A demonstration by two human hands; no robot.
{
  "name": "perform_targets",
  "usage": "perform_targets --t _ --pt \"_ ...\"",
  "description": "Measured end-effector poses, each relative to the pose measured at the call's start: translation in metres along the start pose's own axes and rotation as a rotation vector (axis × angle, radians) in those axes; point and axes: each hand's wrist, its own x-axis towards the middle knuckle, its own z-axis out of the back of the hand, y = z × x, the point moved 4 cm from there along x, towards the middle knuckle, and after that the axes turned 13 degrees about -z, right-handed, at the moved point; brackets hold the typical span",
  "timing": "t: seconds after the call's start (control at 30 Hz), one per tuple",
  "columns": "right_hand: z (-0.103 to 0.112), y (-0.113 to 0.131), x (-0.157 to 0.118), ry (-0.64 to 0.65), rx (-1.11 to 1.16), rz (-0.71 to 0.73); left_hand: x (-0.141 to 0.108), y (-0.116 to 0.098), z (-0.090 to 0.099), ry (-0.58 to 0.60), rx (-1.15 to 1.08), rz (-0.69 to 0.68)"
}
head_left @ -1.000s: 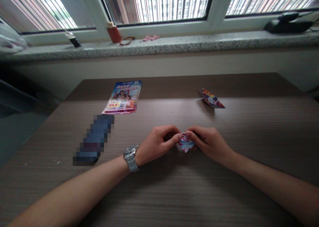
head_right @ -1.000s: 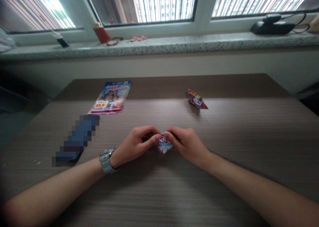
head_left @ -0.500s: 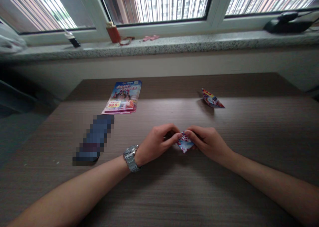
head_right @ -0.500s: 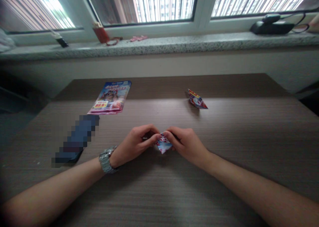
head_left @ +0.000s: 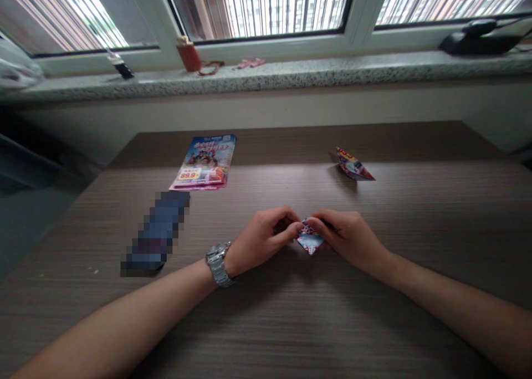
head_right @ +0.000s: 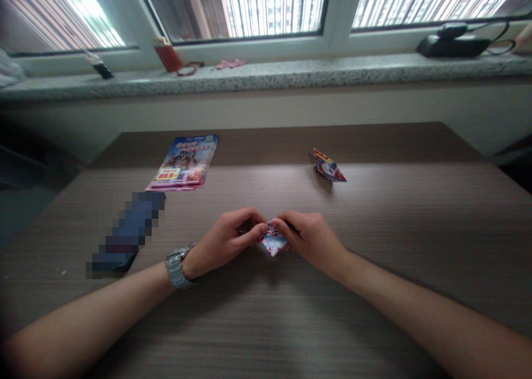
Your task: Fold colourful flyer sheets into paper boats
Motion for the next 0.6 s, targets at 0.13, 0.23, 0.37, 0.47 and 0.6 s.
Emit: perform_targets --t 0.13,0.23,0.37,0.47,0.6 --pt "0.0027 0.0037 0.0001 -0.001 -0.018 0.013 -0.0008 0.0020 0.0004 0.015 -0.018 0.014" --pt "0.0038 0.0063 0.0004 0.012 -0.023 0.018 -0.0009 0.0025 0.0004 0.025 -0.023 0.014" --pt "0.0021 0.0059 0.0008 0.029 0.004 0.025 -0.0001 0.0015 0.0000 0.029 -0.025 0.005" --pt "-0.0006 0.0035 0.0007 0.047 0.041 0.034 0.0010 -0.0006 0.0003 0.031 0.000 -0.017" --pt "-0.0036 -0.0014 0.0007 0.089 0.106 -0.003 0.0020 -0.0022 0.0012 0.029 0.021 -0.036"
